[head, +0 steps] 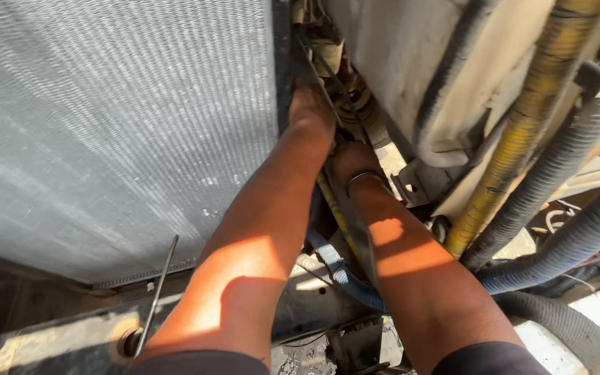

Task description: The person positions a radiator unit into the front frame of a vehicle, aligning the edges by hand and using a tool. They then insert and secure fasteners into the mounting points at the base of the radiator.

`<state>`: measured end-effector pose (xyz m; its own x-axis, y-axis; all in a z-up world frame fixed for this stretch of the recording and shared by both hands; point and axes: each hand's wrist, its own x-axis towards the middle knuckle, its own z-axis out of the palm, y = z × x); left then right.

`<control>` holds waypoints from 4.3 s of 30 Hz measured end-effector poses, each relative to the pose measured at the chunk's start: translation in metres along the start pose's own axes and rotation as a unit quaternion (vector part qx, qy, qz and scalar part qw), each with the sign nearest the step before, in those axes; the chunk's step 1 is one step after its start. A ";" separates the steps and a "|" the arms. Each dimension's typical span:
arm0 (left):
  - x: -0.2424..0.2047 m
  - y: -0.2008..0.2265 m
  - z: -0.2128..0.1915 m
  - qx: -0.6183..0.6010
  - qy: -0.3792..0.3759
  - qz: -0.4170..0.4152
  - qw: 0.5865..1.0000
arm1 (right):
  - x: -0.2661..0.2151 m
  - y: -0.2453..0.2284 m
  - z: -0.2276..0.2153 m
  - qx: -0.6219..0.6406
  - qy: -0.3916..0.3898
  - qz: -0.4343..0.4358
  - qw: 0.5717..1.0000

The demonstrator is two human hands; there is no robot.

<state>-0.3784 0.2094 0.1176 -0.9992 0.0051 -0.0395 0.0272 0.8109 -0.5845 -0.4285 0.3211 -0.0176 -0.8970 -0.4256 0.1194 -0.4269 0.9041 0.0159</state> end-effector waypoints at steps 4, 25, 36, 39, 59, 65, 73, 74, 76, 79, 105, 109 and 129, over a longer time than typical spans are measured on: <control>0.012 0.004 -0.003 -0.009 -0.017 -0.006 1.000 | -0.004 -0.003 -0.016 0.091 0.011 0.053 0.994; -0.020 -0.001 -0.019 -0.007 -0.010 -0.015 1.000 | -0.015 -0.005 -0.041 0.080 -0.047 0.047 0.995; -0.021 -0.001 -0.013 0.031 0.016 0.000 0.999 | -0.020 -0.007 -0.034 0.085 -0.002 0.043 0.995; -0.019 -0.001 -0.014 0.044 0.015 -0.002 0.999 | -0.022 -0.008 -0.040 0.081 -0.025 0.044 0.995; -0.026 -0.007 -0.020 0.033 0.009 0.007 0.999 | -0.021 -0.003 -0.037 0.093 -0.018 0.010 0.995; -0.024 -0.003 -0.014 0.045 0.020 0.002 0.999 | -0.021 -0.004 -0.025 0.052 -0.013 0.005 0.999; -0.021 -0.003 -0.013 0.019 0.013 0.003 1.000 | -0.015 -0.004 -0.032 0.086 -0.029 0.016 0.996; -0.021 -0.002 -0.013 0.021 0.015 0.009 1.000 | -0.017 -0.003 -0.031 0.087 -0.018 0.009 0.996; -0.018 -0.002 -0.015 0.014 0.021 0.008 1.000 | -0.017 0.000 -0.034 0.089 0.003 -0.001 0.996; -0.017 -0.002 -0.011 0.008 0.025 -0.002 1.000 | -0.018 -0.002 -0.033 0.090 0.017 -0.009 0.996; -0.020 0.000 -0.015 0.013 -0.005 -0.009 1.000 | -0.018 -0.009 -0.044 0.113 -0.034 0.032 0.993; -0.016 -0.001 -0.013 0.014 -0.002 -0.006 1.000 | -0.020 -0.009 -0.044 0.103 -0.026 0.044 0.993; -0.234 -0.048 0.068 -0.471 0.010 0.076 0.879 | 0.004 0.010 0.009 0.100 0.008 0.005 0.995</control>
<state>-0.1435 0.1298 0.0998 -0.9867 0.1576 -0.0387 0.1337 0.9246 0.3567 -0.4375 0.3284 -0.0263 -0.9004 -0.4137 0.1350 -0.4330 0.8828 -0.1824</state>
